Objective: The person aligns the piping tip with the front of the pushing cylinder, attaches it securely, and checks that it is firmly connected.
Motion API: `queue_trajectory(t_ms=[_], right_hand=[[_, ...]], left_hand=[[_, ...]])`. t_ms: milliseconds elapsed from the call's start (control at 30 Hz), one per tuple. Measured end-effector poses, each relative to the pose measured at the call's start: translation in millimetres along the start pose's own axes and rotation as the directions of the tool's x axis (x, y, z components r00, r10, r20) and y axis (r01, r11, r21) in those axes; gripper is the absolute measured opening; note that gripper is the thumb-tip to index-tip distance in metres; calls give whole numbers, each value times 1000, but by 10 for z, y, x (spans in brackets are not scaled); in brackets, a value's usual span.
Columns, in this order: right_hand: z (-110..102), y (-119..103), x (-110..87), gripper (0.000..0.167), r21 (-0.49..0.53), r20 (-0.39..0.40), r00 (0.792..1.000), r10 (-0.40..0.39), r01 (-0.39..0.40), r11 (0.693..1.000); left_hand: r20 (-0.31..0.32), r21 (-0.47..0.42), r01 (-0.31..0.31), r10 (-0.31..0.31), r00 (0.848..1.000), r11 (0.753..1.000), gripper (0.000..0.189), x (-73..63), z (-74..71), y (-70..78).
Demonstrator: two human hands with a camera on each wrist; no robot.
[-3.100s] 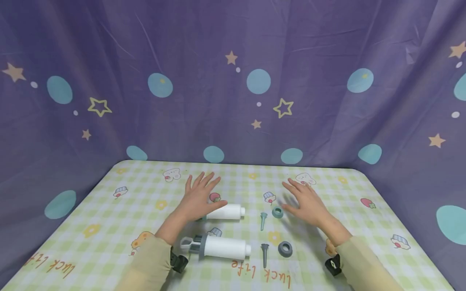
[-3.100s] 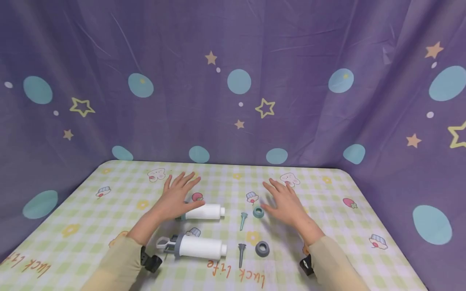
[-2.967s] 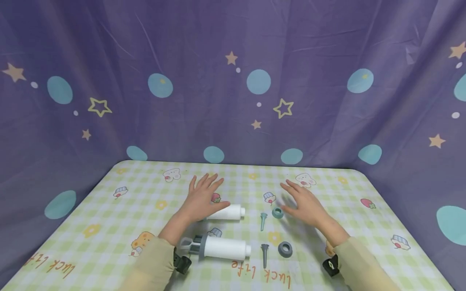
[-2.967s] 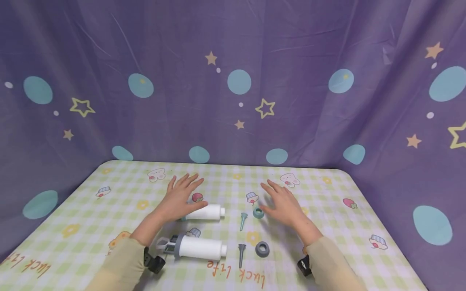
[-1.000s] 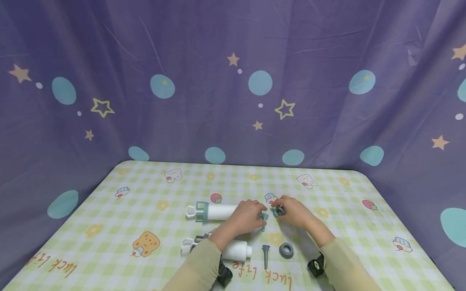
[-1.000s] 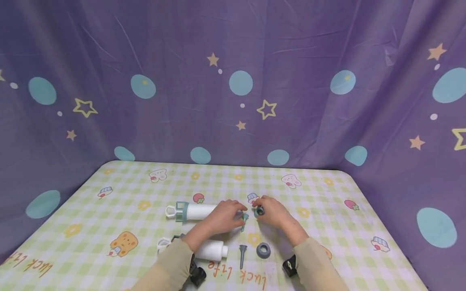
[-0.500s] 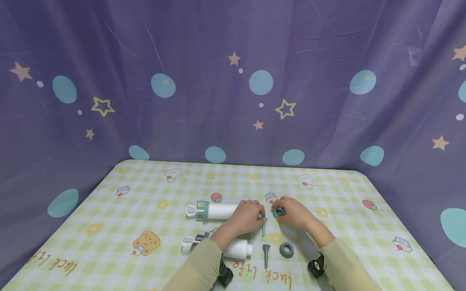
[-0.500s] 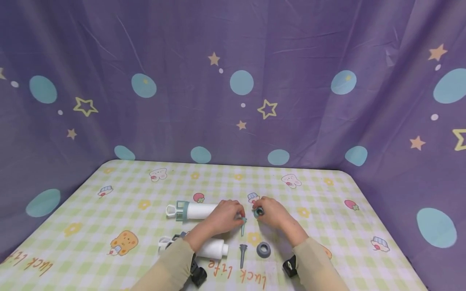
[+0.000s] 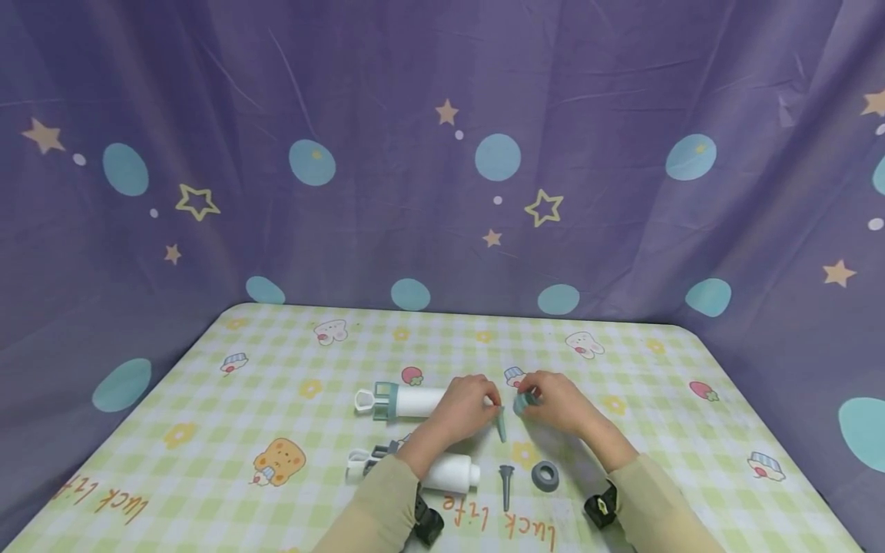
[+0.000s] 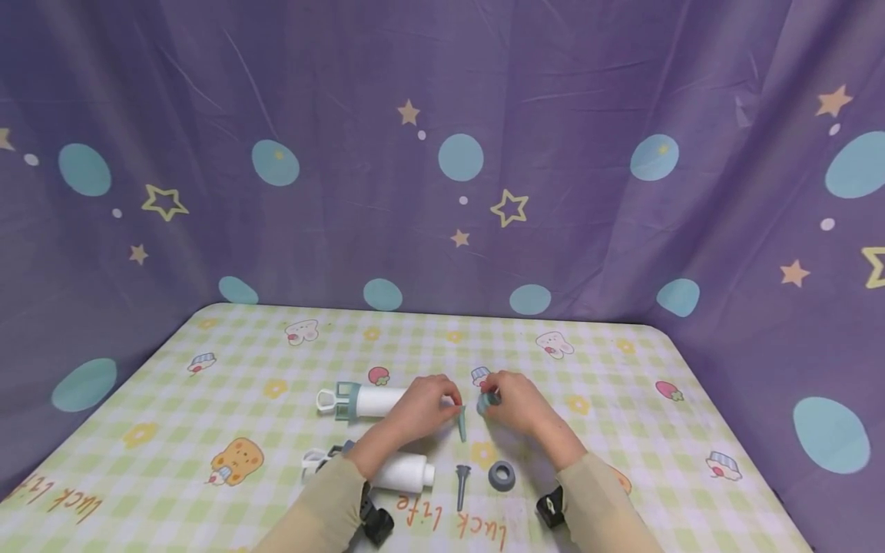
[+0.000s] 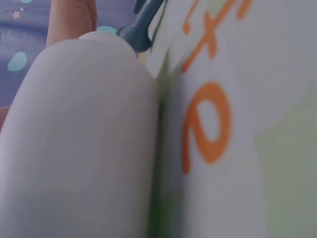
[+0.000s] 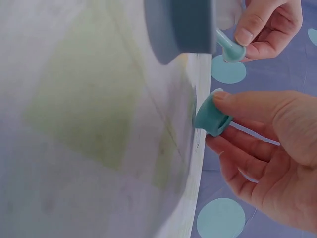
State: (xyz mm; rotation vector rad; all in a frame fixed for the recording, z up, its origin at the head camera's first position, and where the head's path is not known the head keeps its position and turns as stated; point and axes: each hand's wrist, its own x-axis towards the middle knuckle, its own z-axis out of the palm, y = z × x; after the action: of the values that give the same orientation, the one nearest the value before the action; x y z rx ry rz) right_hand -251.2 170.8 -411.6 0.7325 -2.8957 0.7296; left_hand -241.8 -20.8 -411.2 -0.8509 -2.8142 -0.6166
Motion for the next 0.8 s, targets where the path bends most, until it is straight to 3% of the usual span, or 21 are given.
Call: queue_trajectory(t_ms=[333, 533, 800], right_hand=[[-10, -43, 12, 28, 106, -31, 998, 61, -57, 993], [-25, -80, 8, 36, 122, -76, 997, 29, -19, 992], [-59, -173, 25, 35, 183, -117, 992, 41, -19, 983]], left_hand=[[-100, -193, 47, -67, 993, 980, 5, 4, -96, -77], [-143, -236, 70, -106, 984, 969, 5, -23, -176, -130], [-187, -301, 115, -177, 966, 947, 7, -82, -250, -189]])
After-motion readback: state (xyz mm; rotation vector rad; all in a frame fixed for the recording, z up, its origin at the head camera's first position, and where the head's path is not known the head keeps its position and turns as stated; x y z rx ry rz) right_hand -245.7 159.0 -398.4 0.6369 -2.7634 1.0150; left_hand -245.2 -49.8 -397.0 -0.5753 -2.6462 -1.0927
